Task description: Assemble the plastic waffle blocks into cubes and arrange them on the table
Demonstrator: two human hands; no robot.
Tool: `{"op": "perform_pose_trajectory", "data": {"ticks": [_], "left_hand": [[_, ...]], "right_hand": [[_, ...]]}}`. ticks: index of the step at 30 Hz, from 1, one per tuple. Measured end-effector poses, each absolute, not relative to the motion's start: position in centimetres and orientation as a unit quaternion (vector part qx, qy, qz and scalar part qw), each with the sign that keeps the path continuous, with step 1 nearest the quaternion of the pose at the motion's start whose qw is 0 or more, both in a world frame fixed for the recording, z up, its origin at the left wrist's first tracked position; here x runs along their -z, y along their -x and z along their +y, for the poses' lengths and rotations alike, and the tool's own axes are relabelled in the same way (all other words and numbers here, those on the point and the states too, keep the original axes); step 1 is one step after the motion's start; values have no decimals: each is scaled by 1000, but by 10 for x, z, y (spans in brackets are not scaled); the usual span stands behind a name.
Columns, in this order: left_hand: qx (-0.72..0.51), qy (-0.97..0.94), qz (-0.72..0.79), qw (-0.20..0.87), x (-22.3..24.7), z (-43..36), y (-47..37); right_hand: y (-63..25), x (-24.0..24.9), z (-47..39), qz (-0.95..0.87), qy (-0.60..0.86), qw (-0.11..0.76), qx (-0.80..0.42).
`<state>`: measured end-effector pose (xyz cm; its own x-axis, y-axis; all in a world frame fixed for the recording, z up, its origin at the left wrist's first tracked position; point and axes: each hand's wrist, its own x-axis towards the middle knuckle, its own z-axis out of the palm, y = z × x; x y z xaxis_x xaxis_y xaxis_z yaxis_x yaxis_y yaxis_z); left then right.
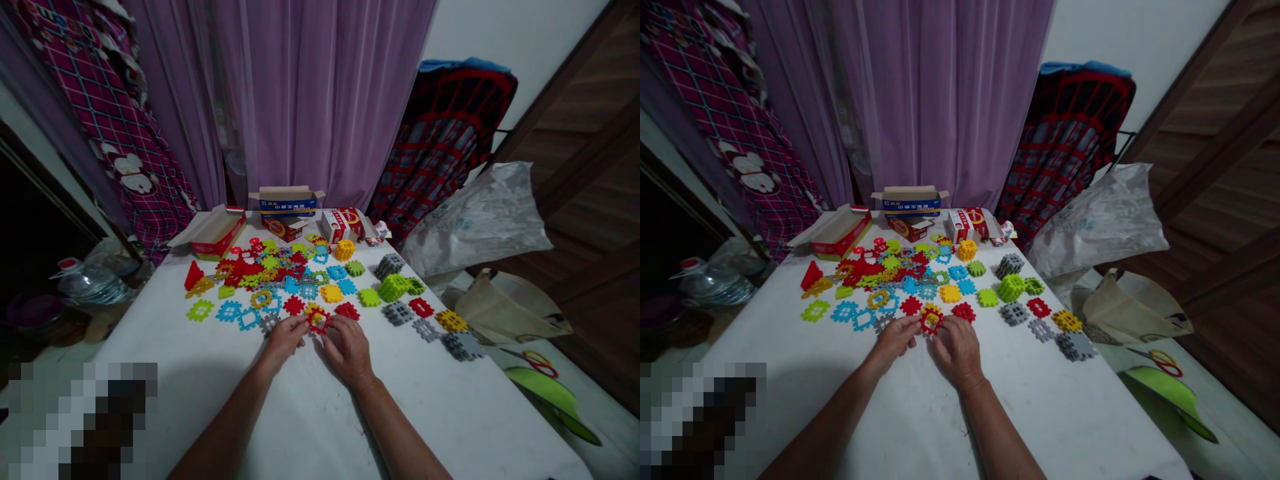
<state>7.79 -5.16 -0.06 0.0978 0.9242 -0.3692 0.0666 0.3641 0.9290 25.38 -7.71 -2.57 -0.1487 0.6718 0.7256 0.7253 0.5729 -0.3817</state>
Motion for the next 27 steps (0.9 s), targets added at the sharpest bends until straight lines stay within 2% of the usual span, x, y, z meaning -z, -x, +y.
{"op": "perform_pose_trajectory", "data": {"ticks": [10, 16, 27], "left_hand": [[-363, -454, 548, 602, 5, -52, -76], [-420, -431, 519, 606, 5, -55, -66], [-434, -413, 479, 642, 7, -55, -55]], "right_hand": [[-254, 26, -77, -737, 499, 456, 23], [-285, 33, -71, -630, 613, 472, 69], [-290, 37, -66, -628, 657, 412, 65]]}}
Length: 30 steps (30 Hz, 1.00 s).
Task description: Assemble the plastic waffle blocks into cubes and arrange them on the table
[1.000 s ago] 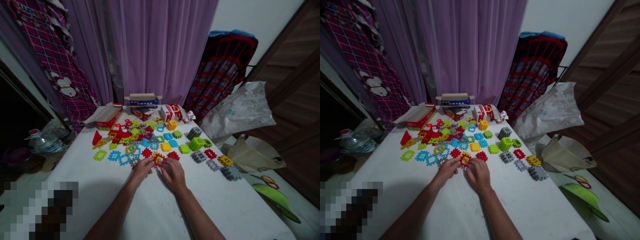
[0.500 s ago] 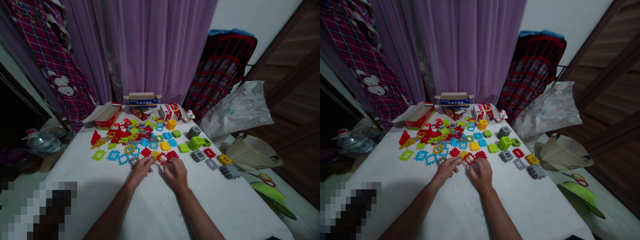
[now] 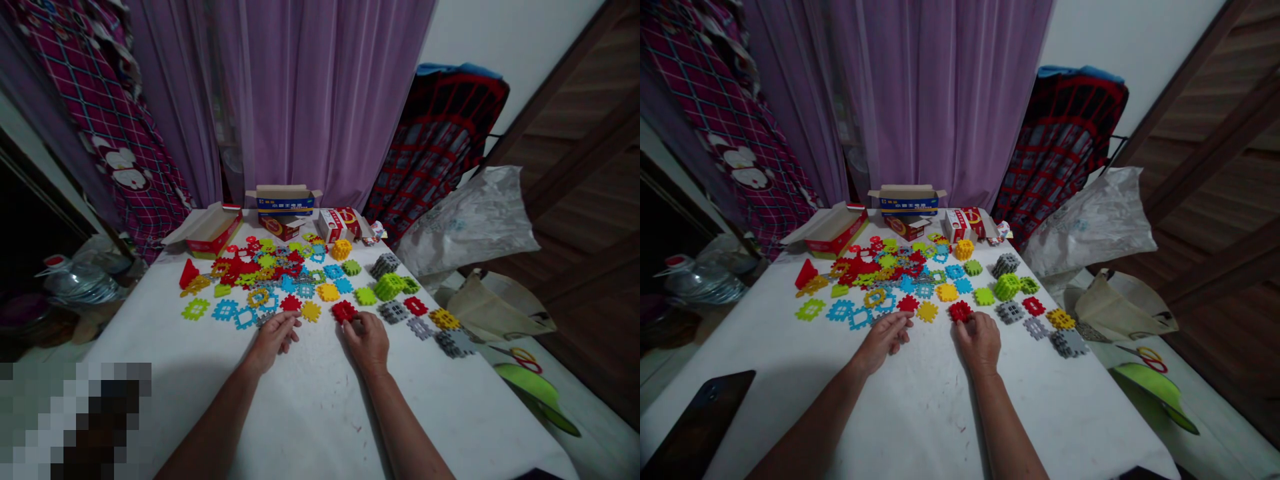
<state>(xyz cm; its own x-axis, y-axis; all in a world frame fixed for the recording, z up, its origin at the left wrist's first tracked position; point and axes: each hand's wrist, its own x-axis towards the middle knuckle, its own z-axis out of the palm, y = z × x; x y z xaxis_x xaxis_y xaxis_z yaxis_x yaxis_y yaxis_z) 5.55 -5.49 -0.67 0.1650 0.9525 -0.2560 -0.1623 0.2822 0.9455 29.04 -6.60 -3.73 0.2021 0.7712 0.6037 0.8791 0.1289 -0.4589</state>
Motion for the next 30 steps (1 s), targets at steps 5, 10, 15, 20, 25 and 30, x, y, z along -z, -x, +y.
{"op": "perform_pose_trajectory", "data": {"ticks": [5, 10, 15, 20, 25, 30], "left_hand": [[-435, -415, 476, 642, 7, -55, -55], [-439, -422, 472, 638, 7, -55, -55], [-436, -429, 474, 634, 9, -56, -54], [-438, -435, 474, 627, 8, -57, -54], [-451, -438, 474, 617, 10, -57, -58], [-465, -440, 478, 601, 11, -62, -58]], "right_hand": [[-291, 39, -65, -628, 664, 402, 53], [-290, 39, -65, -627, 665, 402, 51], [-289, 39, -66, -627, 677, 383, 51], [-288, 40, -67, -625, 680, 379, 55], [-291, 43, -65, -621, 678, 388, 64], [-295, 47, -64, -620, 667, 408, 57]]}}
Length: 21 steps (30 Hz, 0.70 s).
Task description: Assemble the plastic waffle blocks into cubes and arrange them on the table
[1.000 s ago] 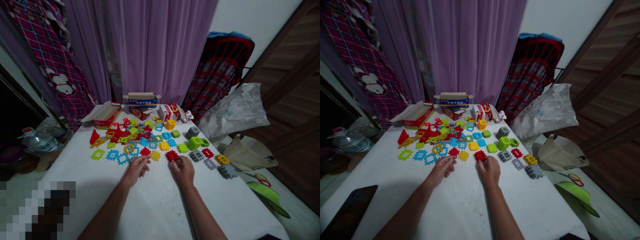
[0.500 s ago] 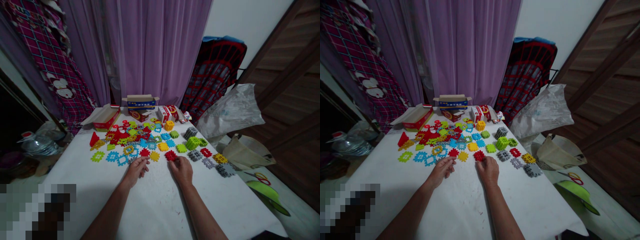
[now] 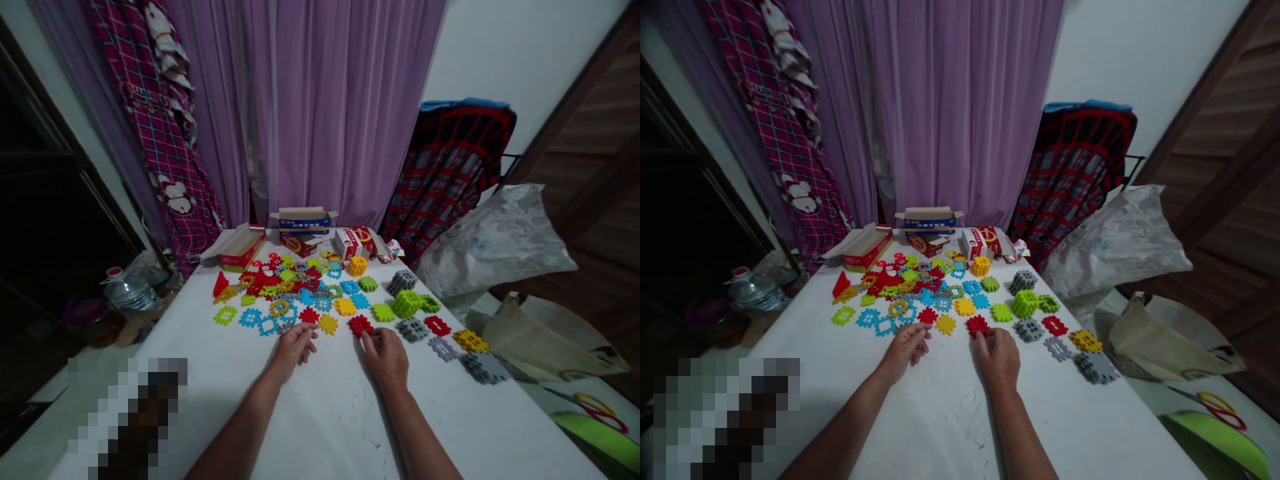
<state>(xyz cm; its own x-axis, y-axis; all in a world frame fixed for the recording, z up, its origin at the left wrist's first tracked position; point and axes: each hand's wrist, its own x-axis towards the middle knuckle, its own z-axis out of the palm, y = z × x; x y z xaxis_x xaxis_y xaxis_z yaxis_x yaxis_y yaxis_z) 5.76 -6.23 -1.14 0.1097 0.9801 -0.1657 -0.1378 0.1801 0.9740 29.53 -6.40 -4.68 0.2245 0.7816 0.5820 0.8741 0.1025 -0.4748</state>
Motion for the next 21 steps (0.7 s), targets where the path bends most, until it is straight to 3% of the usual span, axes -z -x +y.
{"op": "perform_pose_trajectory", "data": {"ticks": [7, 11, 13, 21], "left_hand": [[-454, -500, 539, 504, 5, -51, -8], [-383, -559, 695, 241, -5, -24, 41], [-360, -562, 722, 180, -11, -11, 64], [-249, -612, 748, 66, -17, 28, 95]], "right_hand": [[-289, 45, -63, -655, 594, 463, 57], [-282, 44, -62, -690, 553, 465, 47], [-280, 45, -61, -701, 538, 467, 38], [-281, 50, -57, -697, 536, 476, 33]]}}
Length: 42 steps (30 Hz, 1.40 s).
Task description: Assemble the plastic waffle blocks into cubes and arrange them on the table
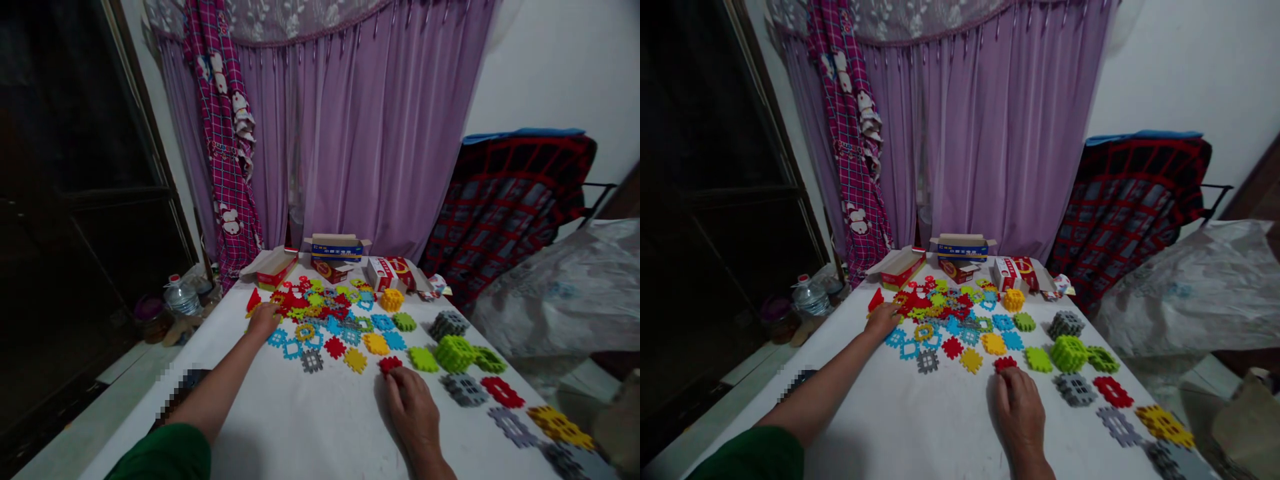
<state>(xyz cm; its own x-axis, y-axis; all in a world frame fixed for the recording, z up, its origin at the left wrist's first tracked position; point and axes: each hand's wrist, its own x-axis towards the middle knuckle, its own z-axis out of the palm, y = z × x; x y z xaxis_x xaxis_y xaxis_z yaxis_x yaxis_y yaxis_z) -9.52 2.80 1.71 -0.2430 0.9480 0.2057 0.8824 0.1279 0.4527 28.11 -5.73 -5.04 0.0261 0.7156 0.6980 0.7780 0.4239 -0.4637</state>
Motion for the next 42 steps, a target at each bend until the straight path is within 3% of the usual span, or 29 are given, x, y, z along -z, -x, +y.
{"op": "perform_pose_trajectory", "data": {"ticks": [8, 17, 20, 22, 25, 42], "left_hand": [[-210, -598, 771, 58, -14, 40, 80], [-374, -546, 736, 141, -22, 10, 68], [-429, -522, 693, 251, -9, -11, 40], [-522, -418, 586, 457, 2, -25, 17], [-544, -317, 503, 592, 11, -41, -15], [-444, -410, 512, 611, 12, -52, -62]], "right_hand": [[-284, 56, -55, -698, 536, 473, 42], [-284, 53, -54, -693, 531, 487, 29], [-282, 50, -55, -692, 531, 489, 22], [-279, 47, -57, -694, 529, 488, 20], [-275, 43, -62, -704, 522, 481, 23], [-254, 43, -72, -770, 438, 463, 9]]}}
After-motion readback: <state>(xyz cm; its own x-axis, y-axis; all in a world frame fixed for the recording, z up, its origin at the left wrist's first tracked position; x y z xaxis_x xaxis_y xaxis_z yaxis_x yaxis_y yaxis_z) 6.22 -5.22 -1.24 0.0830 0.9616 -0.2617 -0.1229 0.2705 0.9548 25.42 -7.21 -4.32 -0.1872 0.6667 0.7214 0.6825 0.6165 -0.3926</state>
